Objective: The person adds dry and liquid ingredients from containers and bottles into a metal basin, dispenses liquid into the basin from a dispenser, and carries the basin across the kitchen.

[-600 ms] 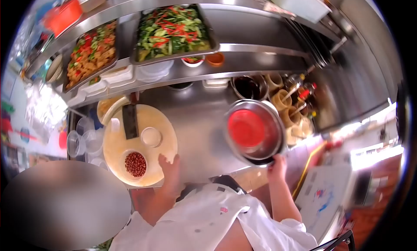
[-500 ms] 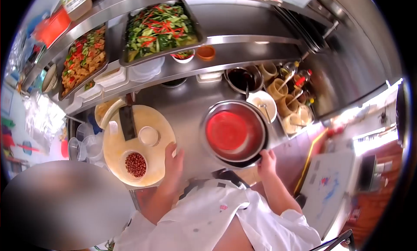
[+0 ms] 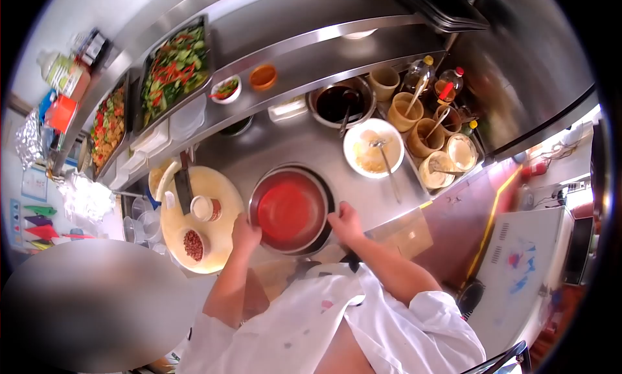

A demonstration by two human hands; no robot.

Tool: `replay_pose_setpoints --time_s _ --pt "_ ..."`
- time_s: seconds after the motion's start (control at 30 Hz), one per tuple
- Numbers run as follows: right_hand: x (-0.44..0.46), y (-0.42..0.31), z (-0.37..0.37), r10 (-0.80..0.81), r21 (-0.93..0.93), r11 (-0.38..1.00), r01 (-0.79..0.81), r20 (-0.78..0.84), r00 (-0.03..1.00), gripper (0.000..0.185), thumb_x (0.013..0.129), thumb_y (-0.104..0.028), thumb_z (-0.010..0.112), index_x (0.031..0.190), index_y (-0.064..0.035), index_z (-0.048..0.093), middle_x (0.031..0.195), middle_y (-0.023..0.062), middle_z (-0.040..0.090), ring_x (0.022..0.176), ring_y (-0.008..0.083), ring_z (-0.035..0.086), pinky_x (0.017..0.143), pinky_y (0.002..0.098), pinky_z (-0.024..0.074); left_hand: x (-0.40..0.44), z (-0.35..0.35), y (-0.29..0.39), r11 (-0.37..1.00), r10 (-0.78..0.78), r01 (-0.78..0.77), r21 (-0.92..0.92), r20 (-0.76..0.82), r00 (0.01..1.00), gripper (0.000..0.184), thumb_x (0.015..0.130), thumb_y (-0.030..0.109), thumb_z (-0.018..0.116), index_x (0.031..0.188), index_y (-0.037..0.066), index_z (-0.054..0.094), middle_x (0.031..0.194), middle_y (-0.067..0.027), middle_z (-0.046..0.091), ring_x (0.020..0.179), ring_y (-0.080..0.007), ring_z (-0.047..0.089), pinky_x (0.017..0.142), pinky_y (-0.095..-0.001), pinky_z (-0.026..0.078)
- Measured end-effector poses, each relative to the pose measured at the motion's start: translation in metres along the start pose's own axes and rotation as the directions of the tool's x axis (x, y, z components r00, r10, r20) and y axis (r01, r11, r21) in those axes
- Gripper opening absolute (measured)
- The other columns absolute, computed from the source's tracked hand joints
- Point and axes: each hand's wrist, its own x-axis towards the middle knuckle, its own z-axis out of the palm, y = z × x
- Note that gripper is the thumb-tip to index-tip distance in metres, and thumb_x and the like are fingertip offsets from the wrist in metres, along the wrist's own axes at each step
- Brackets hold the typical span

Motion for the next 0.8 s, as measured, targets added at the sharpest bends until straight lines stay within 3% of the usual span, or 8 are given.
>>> replay_pose_setpoints --time_s 0.07,0.2,0.3,0.37,0.5,0.53,0.63,0.8 --pt "0.016 0.010 -0.010 -0.016 -0.042 0.999 0.020 0.076 0.997 0.027 0.080 -0.024 0.066 0.078 0.0003 0.055 0.068 0.0191 0.058 0.062 0.0314 0.056 0.062 0.0443 0.0480 -0.001 0.015 -0.017 0.986 0.010 -0.010 0.164 -0.001 1.000 0.027 0.081 0.017 0.067 0.099 -0.002 0.061 0.096 -0.0261 0.067 0.095 -0.0446 0.066 0.083 -0.0504 0.052" --pt "0.036 0.021 -0.023 0.006 0.027 1.000 -0.011 0.180 0.984 0.027 0.081 -0.027 0.066 0.083 -0.0006 0.060 0.075 0.0225 0.064 0.073 0.0391 0.065 0.070 0.0472 0.0520 -0.004 0.048 -0.077 0.974 -0.212 0.202 0.103 0.094 0.973 0.024 0.080 0.019 0.068 0.080 -0.004 0.061 0.075 -0.0224 0.067 0.074 -0.0399 0.068 0.069 -0.0464 0.055" --pt "0.056 0.044 -0.025 0.027 0.018 0.999 -0.031 0.219 0.975 0.027 0.083 -0.027 0.067 0.094 -0.0018 0.066 0.079 0.0187 0.067 0.077 0.0332 0.068 0.072 0.0426 0.0541 -0.024 0.009 -0.016 0.903 -0.302 0.304 -0.302 0.057 0.952 0.028 0.082 0.017 0.068 0.067 -0.002 0.053 0.060 -0.0132 0.058 0.050 -0.0195 0.060 0.046 -0.0360 0.050" --pt "0.065 0.080 -0.017 0.044 0.005 0.999 -0.047 0.271 0.962 0.028 0.085 -0.026 0.067 0.100 -0.0025 0.068 0.083 0.0161 0.069 0.079 0.0293 0.069 0.073 0.0396 0.0548 -0.024 -0.005 -0.016 0.838 -0.325 0.313 -0.447 0.052 0.944 0.021 0.083 0.012 0.065 0.071 -0.002 0.055 0.066 -0.0116 0.060 0.054 -0.0200 0.062 0.047 -0.0357 0.052" --pt "0.063 0.114 -0.019 0.135 0.097 0.975 -0.201 0.463 0.876 0.028 0.089 -0.029 0.067 0.102 -0.0037 0.069 0.089 0.0144 0.071 0.084 0.0261 0.069 0.079 0.0385 0.0543 -0.006 -0.053 0.148 0.646 -0.316 0.395 -0.653 0.243 0.917 0.011 0.086 0.009 0.062 0.095 0.003 0.061 0.088 -0.0075 0.064 0.078 -0.0185 0.064 0.068 -0.0347 0.056" --pt "0.059 0.111 -0.027 0.158 0.130 0.956 -0.263 0.529 0.834 0.029 0.091 -0.030 0.067 0.103 -0.0041 0.069 0.090 0.0142 0.072 0.085 0.0250 0.069 0.081 0.0383 0.0540 0.019 -0.043 0.150 0.594 -0.252 0.388 -0.705 0.294 0.922 0.023 0.088 0.013 0.064 0.109 0.006 0.064 0.096 -0.0071 0.068 0.087 -0.0209 0.067 0.077 -0.0437 0.059" --pt "0.046 0.095 -0.062 0.072 -0.023 0.997 -0.071 0.540 0.839 0.035 0.093 -0.036 0.067 0.105 -0.0038 0.069 0.094 0.0118 0.071 0.090 0.0211 0.067 0.086 0.0372 0.0527 0.071 -0.010 0.285 0.448 -0.067 0.362 -0.817 0.373 0.925 0.019 0.089 0.012 0.066 0.108 0.007 0.066 0.098 -0.0065 0.068 0.082 -0.0200 0.065 0.074 -0.0419 0.058" --pt "-0.003 0.108 -0.151 -0.104 0.147 0.988 0.047 0.411 0.906 0.039 0.096 -0.036 0.062 0.116 -0.0025 0.067 0.100 0.0086 0.071 0.093 0.0201 0.066 0.088 0.0355 0.0525 0.178 0.059 0.463 0.334 0.144 0.393 -0.857 0.459 0.877 0.015 0.097 0.014 0.060 0.103 0.000 0.061 0.099 -0.0094 0.064 0.083 -0.0233 0.065 0.087 -0.0473 0.062"
